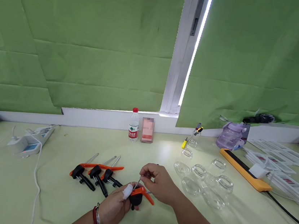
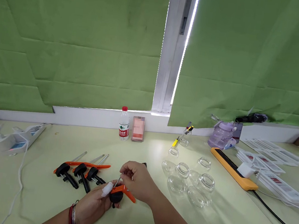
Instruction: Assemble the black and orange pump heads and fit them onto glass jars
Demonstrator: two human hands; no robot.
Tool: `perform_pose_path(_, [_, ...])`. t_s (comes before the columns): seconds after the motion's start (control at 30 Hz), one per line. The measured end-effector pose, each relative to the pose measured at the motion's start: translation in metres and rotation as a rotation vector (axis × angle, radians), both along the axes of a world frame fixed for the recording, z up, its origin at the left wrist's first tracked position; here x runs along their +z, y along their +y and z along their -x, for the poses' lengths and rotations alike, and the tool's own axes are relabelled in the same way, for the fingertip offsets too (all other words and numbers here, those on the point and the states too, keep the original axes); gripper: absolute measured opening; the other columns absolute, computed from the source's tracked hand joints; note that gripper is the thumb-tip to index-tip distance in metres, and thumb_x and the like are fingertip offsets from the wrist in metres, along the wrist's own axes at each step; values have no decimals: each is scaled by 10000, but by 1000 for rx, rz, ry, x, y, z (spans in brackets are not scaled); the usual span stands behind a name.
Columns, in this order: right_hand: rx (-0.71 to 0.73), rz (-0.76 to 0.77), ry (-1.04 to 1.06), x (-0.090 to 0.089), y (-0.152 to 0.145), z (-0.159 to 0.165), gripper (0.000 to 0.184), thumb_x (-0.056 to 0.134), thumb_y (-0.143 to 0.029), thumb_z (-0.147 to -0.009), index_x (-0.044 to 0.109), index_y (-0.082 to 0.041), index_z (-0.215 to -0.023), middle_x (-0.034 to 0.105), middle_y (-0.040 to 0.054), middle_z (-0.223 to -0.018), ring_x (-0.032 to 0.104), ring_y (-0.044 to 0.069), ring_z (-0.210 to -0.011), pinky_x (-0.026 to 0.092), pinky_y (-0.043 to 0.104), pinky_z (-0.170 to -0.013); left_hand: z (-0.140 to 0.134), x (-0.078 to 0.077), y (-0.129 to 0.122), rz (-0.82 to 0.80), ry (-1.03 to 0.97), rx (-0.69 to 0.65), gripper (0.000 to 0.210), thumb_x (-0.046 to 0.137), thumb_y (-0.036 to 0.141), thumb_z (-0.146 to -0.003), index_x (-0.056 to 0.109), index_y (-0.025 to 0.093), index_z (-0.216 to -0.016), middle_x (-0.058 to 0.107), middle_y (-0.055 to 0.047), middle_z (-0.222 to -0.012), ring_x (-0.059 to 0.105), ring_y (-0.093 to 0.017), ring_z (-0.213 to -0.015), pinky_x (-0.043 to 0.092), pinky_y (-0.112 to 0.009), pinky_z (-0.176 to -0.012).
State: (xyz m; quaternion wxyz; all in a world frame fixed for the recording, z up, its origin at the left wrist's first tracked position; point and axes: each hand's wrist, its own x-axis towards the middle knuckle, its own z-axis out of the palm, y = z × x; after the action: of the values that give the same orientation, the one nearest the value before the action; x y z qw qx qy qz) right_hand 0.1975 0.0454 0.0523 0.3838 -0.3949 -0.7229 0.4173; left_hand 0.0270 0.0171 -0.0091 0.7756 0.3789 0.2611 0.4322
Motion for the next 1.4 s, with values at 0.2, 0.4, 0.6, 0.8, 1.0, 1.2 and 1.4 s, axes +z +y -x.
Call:
perform_pose_path(0.2, [-61,73,129,-10,0,14,84,591,-194,-693,579,-192,-776,508,-23,-652,472,111,-609,453,252,-582,-2,1,-1,-21,-21,-30,310,519,393,-865,661,131,-946,542,-60,-797,476,-163,-717,407,-306,-663])
perform_pose_path(0.4, [-85,63,126,-18,2,13,75,580,-196,-705,598,-184,-777,501,-20,-636,438,100,-579,431,234,-551,-2,1,0,-7,-18,-21,300,539,393,-852,655,128,-931,534,-47,-762,463,-152,-686,402,-292,-643])
perform_pose_path(0.6, [-84,16,38,-19,0,12,80,583,-174,-700,611,-188,-773,427,-55,-553,358,78,-508,357,211,-500,-2,-2,1,-13,-45,-38,273,529,367,-862,647,122,-884,536,-53,-766,471,-153,-684,401,-293,-630])
perform_pose_path(0.8, [-40,121,-54,-27,-1,17,39,574,-185,-710,593,-182,-743,466,-57,-544,376,63,-472,295,179,-444,-1,-6,3,35,-78,4,255,552,357,-851,637,126,-785,527,-35,-709,472,-138,-640,400,-281,-605])
perform_pose_path(1.0, [25,4,-194,-25,-3,15,136,535,-182,-751,670,-187,-764,585,-12,-674,507,84,-549,361,182,-489,-1,-5,4,70,-99,14,248,577,353,-837,656,118,-823,559,-58,-780,491,-150,-686,408,-281,-597])
perform_pose_path(1.2, [253,-191,-232,-11,4,2,147,556,-178,-778,701,-199,-793,639,20,-860,597,123,-765,449,223,-727,-2,-2,2,43,-51,21,281,544,362,-852,660,117,-777,556,-50,-724,495,-148,-642,413,-291,-608])
perform_pose_path(1.4, [-281,-279,-411,-31,42,-28,260,426,-188,-867,683,-196,-899,671,59,-913,578,181,-866,424,310,-785,-1,8,0,73,31,6,270,507,306,-857,658,91,-920,574,-64,-699,529,-167,-613,429,-328,-637])
